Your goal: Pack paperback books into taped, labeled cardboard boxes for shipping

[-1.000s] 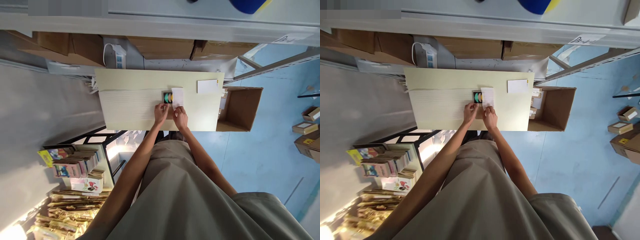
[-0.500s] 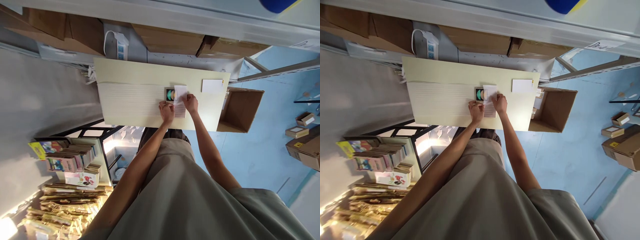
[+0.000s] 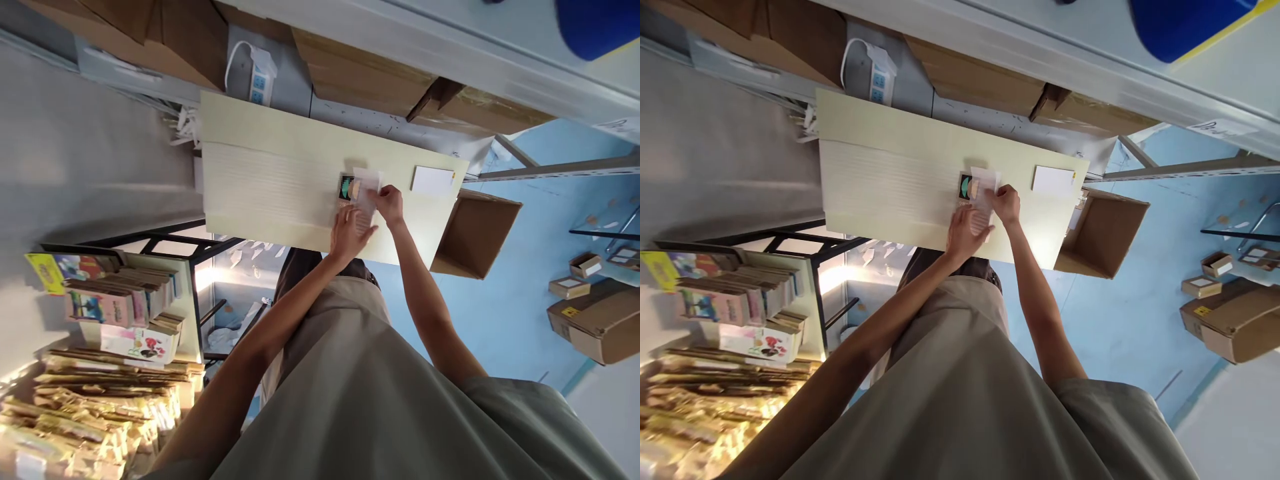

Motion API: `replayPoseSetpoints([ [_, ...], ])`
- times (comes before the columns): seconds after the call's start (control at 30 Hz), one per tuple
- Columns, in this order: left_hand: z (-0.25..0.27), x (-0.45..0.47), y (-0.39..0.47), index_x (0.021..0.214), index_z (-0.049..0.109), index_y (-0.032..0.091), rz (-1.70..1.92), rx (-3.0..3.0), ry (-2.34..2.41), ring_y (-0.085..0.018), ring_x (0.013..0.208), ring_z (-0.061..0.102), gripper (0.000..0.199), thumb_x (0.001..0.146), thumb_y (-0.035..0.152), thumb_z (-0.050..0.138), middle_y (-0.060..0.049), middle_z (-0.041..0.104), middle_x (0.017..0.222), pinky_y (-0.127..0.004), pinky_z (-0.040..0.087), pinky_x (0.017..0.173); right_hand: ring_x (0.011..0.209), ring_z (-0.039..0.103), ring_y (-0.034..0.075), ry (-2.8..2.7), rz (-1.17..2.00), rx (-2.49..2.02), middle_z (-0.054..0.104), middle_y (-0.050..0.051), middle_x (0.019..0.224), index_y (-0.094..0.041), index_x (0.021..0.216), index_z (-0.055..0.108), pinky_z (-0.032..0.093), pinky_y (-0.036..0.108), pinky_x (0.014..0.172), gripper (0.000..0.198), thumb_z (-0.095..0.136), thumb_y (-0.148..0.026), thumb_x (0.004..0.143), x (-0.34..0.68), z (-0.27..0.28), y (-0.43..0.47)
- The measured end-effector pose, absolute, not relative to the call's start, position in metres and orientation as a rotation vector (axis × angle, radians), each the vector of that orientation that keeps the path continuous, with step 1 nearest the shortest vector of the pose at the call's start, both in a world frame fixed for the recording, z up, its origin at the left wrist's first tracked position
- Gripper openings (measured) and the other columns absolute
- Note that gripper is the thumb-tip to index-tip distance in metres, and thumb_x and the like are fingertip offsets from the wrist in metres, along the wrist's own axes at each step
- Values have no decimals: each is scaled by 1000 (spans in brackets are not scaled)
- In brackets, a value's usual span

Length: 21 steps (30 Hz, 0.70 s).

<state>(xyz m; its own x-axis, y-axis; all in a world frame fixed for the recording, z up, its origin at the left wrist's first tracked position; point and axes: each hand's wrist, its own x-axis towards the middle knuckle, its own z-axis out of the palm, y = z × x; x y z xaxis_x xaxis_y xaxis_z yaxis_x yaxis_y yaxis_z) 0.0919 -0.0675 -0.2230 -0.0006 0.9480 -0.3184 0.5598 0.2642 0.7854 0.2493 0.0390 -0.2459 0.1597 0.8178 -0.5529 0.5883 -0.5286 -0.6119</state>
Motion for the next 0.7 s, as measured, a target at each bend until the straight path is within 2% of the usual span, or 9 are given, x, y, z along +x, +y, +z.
replayPoseSetpoints([
  [0.07,-217,104,-74,157,59,19,486,1426,1657,-51,161,54,73,97,44,90,-27,54,172,-63,53,127,84,70,26,-1382,1267,-2267,73,7,89,-25,91,62,62,44,84,27,75,-49,92,241,-235,40],
  [0.13,-214,110,-76,164,54,19,450,1440,1675,-49,158,58,75,97,30,85,-26,53,174,-60,58,122,96,75,31,-1448,1217,-2293,76,11,101,-23,103,66,64,51,96,27,75,-47,95,239,-223,41],
  [0.2,-215,110,-76,164,56,20,464,1444,1682,-46,154,62,72,95,18,79,-24,55,174,-55,61,120,116,76,36,-1613,1125,-2180,77,18,124,-20,124,68,63,60,108,33,71,-44,101,243,-213,41],
  [0.27,-216,104,-74,161,61,21,488,1430,1672,-43,148,68,69,93,12,74,-22,58,174,-52,62,118,141,70,40,-1853,1078,-1934,71,20,149,-21,142,66,58,67,120,39,68,-37,106,251,-205,44],
  [0.33,-216,97,-74,158,65,21,525,1407,1651,-40,145,71,66,93,10,71,-19,59,174,-50,64,116,160,58,40,-2093,1146,-1647,66,16,162,-25,145,69,51,70,131,39,69,-30,107,257,-202,51],
  [0.4,-214,89,-75,154,69,23,586,1379,1627,-38,144,72,62,93,11,70,-16,63,172,-48,64,115,166,53,39,-2278,1284,-1415,69,11,161,-28,138,76,45,71,137,33,75,-26,105,260,-203,64],
  [0.5,-207,78,-81,149,74,24,683,1303,1629,-34,139,75,55,95,13,70,-14,71,163,-44,63,116,163,56,39,-2510,1422,-1186,77,7,151,-29,124,82,41,72,139,24,82,-23,101,255,-212,94],
  [0.63,-195,66,-99,137,77,23,786,1121,1767,-30,125,79,35,103,22,70,-15,80,144,-42,61,117,143,66,37,-2696,1483,-1064,83,5,125,-28,110,84,47,62,131,19,95,-28,94,239,-224,138],
  [0.7,-193,60,-110,132,78,22,841,995,1832,-30,123,80,28,107,32,72,-15,82,137,-43,62,115,130,69,34,-2694,1498,-1094,79,4,110,-25,103,84,52,54,123,27,102,-35,87,226,-228,154],
])
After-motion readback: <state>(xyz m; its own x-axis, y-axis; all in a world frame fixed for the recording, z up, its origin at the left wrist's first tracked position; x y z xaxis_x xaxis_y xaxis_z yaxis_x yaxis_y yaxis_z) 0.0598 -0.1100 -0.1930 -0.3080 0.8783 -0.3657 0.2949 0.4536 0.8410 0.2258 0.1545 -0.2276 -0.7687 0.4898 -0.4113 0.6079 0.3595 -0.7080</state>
